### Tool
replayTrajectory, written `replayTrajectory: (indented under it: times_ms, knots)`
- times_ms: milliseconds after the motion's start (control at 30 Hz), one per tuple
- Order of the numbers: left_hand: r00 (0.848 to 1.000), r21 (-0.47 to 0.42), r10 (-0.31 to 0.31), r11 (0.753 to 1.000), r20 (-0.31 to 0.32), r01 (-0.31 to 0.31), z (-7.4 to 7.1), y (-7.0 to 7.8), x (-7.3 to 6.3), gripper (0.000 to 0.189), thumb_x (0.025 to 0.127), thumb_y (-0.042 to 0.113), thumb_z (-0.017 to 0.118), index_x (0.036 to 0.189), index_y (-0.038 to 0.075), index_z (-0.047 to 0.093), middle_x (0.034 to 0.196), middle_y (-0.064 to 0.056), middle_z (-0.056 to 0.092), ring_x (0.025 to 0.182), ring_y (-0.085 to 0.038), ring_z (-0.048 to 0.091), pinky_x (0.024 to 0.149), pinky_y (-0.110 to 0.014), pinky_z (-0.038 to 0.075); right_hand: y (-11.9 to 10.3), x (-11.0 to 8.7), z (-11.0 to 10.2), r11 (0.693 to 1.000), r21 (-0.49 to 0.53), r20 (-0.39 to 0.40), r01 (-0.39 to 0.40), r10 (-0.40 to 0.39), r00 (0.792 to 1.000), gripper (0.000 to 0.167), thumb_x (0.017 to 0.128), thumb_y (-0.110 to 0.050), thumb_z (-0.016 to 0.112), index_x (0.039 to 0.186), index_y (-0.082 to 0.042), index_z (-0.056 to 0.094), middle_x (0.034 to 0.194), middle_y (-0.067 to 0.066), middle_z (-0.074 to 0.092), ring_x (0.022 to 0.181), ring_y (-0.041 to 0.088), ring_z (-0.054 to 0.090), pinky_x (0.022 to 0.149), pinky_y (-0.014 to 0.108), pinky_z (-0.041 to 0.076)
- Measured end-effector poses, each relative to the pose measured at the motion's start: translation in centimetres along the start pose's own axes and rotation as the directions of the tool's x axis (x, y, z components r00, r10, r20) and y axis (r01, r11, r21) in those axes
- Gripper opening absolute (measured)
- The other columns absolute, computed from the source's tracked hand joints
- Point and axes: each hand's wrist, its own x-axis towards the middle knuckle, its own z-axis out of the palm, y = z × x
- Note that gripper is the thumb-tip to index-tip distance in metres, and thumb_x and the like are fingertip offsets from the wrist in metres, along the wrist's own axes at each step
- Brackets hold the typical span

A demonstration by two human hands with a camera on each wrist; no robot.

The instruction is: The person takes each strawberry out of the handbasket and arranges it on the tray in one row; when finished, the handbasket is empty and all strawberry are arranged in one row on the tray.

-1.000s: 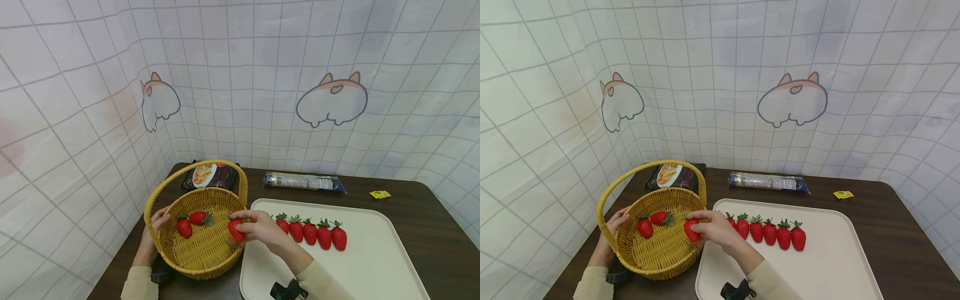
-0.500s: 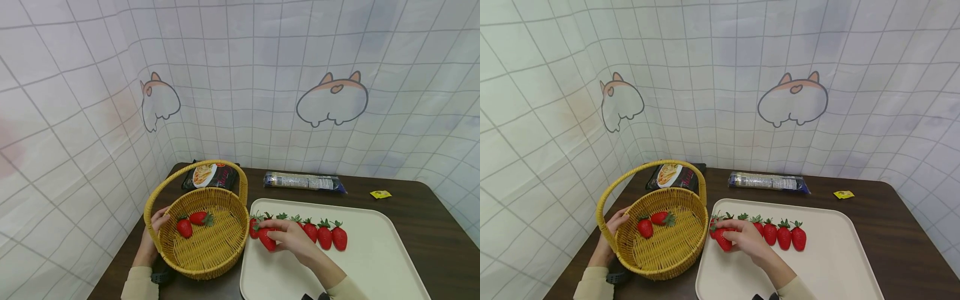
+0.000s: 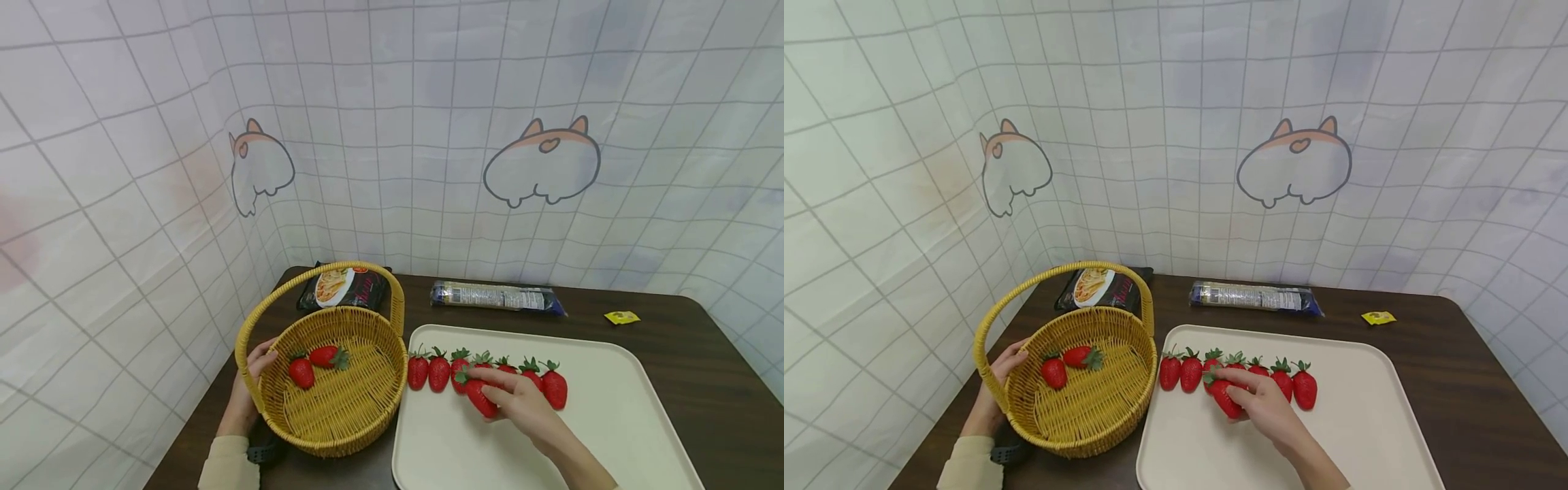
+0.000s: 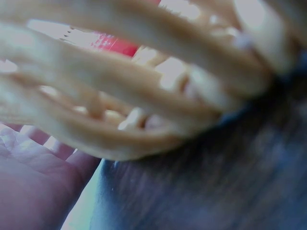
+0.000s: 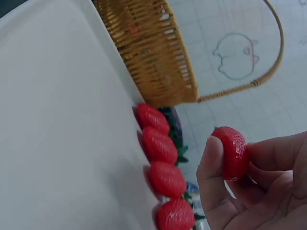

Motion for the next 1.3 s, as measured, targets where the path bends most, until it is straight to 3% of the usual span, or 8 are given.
replayTrajectory:
  times_ms: [267, 400, 733, 867, 1000, 1300]
  knots:
    - [1.0, 0.01, -0.021, 1.0, -0.02, 0.021, 0.2, 0.2, -0.1, 0.044, 0.102, 0.022, 0.047, 0.142, 0.003, 0.04, 0.118, 0.001, 0.06, 0.109, -0.015, 0.059, 0.089, -0.028, 0.05, 1.5, -1.2, -3.1, 0.986, 0.136, -0.137, -0.094, 0.113, 0.984, 0.044, 0.097, -0.01, 0.055, 0.141, -0.003, 0.051, 0.147, 0.023, 0.038, 0.11, 0.029, 0.055, 0.082, 0.037, 0.055]
    - [0.999, 0.017, -0.024, 1.0, -0.023, 0.025, 0.1, 0.0, 0.0, 0.044, 0.102, 0.022, 0.047, 0.142, 0.003, 0.039, 0.117, 0.003, 0.06, 0.108, -0.013, 0.059, 0.089, -0.027, 0.05, 2.1, -1.8, -4.5, 0.985, 0.133, -0.187, -0.11, 0.134, 0.973, 0.05, 0.098, -0.012, 0.055, 0.146, -0.002, 0.043, 0.15, 0.023, 0.033, 0.114, 0.027, 0.053, 0.084, 0.036, 0.055]
    - [0.999, 0.012, -0.019, 1.0, -0.026, 0.02, -0.3, -0.7, 0.4, 0.043, 0.103, 0.024, 0.047, 0.14, 0.003, 0.041, 0.113, 0.005, 0.062, 0.105, -0.013, 0.06, 0.086, -0.026, 0.051, 3.0, -2.6, -6.7, 0.986, 0.156, -0.243, -0.057, 0.094, 0.965, 0.056, 0.099, -0.018, 0.055, 0.151, -0.008, 0.035, 0.153, 0.012, 0.03, 0.107, 0.008, 0.053, 0.085, 0.026, 0.053]
    - [1.0, 0.025, -0.015, 1.0, -0.023, 0.016, -0.2, -0.5, 0.4, 0.043, 0.103, 0.024, 0.046, 0.14, 0.003, 0.04, 0.112, 0.005, 0.062, 0.105, -0.013, 0.06, 0.086, -0.027, 0.051, 3.9, -2.8, -7.9, 0.981, 0.192, -0.269, 0.04, 0.013, 0.963, 0.051, 0.099, -0.018, 0.056, 0.148, -0.011, 0.042, 0.141, -0.003, 0.043, 0.107, 0.004, 0.054, 0.084, 0.026, 0.053]
    - [1.0, 0.018, -0.014, 1.0, -0.015, 0.014, 0.0, 0.0, 0.2, 0.043, 0.103, 0.023, 0.045, 0.141, 0.002, 0.04, 0.113, 0.004, 0.062, 0.105, -0.013, 0.06, 0.086, -0.027, 0.051, 4.7, -3.1, -8.9, 0.966, 0.226, -0.283, 0.127, -0.06, 0.957, 0.044, 0.098, -0.013, 0.056, 0.142, -0.006, 0.049, 0.126, -0.014, 0.053, 0.103, 0.003, 0.059, 0.081, 0.027, 0.055]
    - [1.0, 0.029, -0.006, 1.0, -0.009, 0.006, 0.3, 0.4, -0.3, 0.044, 0.103, 0.022, 0.045, 0.141, 0.0, 0.039, 0.113, 0.004, 0.061, 0.106, -0.013, 0.059, 0.087, -0.027, 0.05, 5.3, -3.4, -10.7, 0.983, 0.168, -0.318, 0.075, -0.018, 0.948, 0.043, 0.101, -0.012, 0.05, 0.143, -0.006, 0.048, 0.125, -0.016, 0.045, 0.101, -0.002, 0.057, 0.079, 0.025, 0.054]
